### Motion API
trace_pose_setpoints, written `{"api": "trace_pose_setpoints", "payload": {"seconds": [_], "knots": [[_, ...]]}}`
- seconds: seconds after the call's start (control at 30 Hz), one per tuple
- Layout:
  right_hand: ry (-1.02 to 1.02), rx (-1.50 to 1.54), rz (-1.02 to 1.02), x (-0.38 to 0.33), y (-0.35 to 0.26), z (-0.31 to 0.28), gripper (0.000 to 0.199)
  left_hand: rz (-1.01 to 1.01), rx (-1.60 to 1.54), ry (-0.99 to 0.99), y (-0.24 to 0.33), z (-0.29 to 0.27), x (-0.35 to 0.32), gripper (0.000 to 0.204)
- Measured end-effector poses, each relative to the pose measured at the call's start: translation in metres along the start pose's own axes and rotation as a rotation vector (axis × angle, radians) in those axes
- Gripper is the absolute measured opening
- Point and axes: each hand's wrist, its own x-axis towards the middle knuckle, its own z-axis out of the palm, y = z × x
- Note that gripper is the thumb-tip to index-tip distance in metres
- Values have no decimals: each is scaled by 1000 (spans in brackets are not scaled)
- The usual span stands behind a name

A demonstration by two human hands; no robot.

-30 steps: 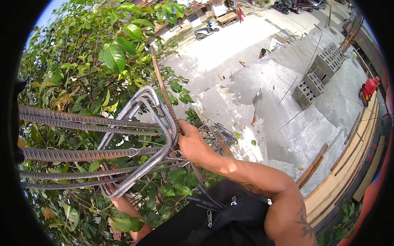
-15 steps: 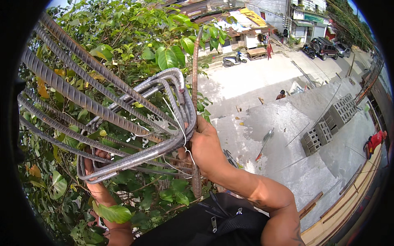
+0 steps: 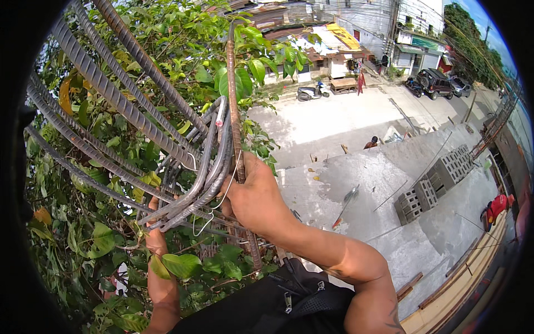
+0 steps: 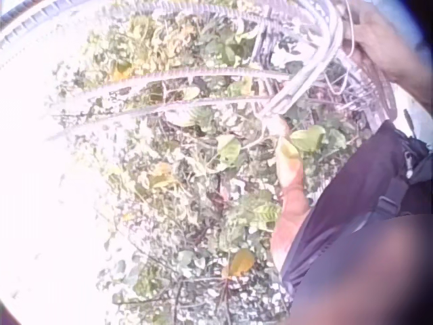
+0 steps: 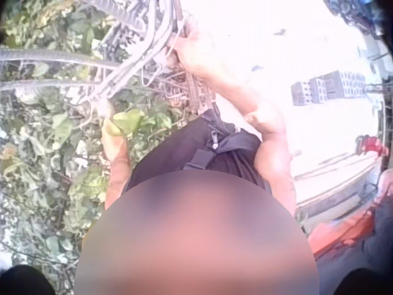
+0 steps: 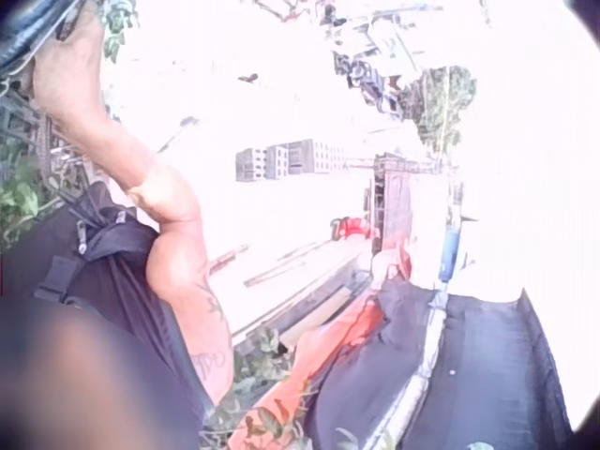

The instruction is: The person assembles a rebar cage by hand, positioning and tying horizontal rebar rings to vertical bars using wire ties. The person repeatedly wraps and twists wire to secure the cage structure.

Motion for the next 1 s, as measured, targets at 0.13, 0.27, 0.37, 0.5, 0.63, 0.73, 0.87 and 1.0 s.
{"api": "trace_pose_setpoints", "payload": {"seconds": [0.13, 0.27, 0.37, 0.5, 0.63, 0.73, 0.87, 1.0], "knots": [[-6, -19, -43, 4, -2, 8, 22, 38, 19, 66, -10, -21, 6, 28], [-20, 54, -30, 3, -3, 15, 18, 76, 45, 142, -28, -41, 18, 26], [5, 29, 29, 2, -4, 16, 17, 129, 100, 207, -37, -45, 32, 25], [-16, 26, -14, 5, -1, 19, 18, 463, 555, 452, -53, -19, 4, 23], [-7, -12, -5, 11, 4, 25, 19, 1174, 1137, -29, -72, 44, -79, 29], [-5, -20, 16, 13, 7, 29, 20, 1354, 1305, -295, -48, 105, -95, 46], [40, -109, -13, 12, 11, 29, 20, 1012, 1577, -402, -6, 174, -79, 77], [-67, -225, -99, 13, 13, 20, 17, 647, 1641, -619, 8, 205, -62, 81]]}}
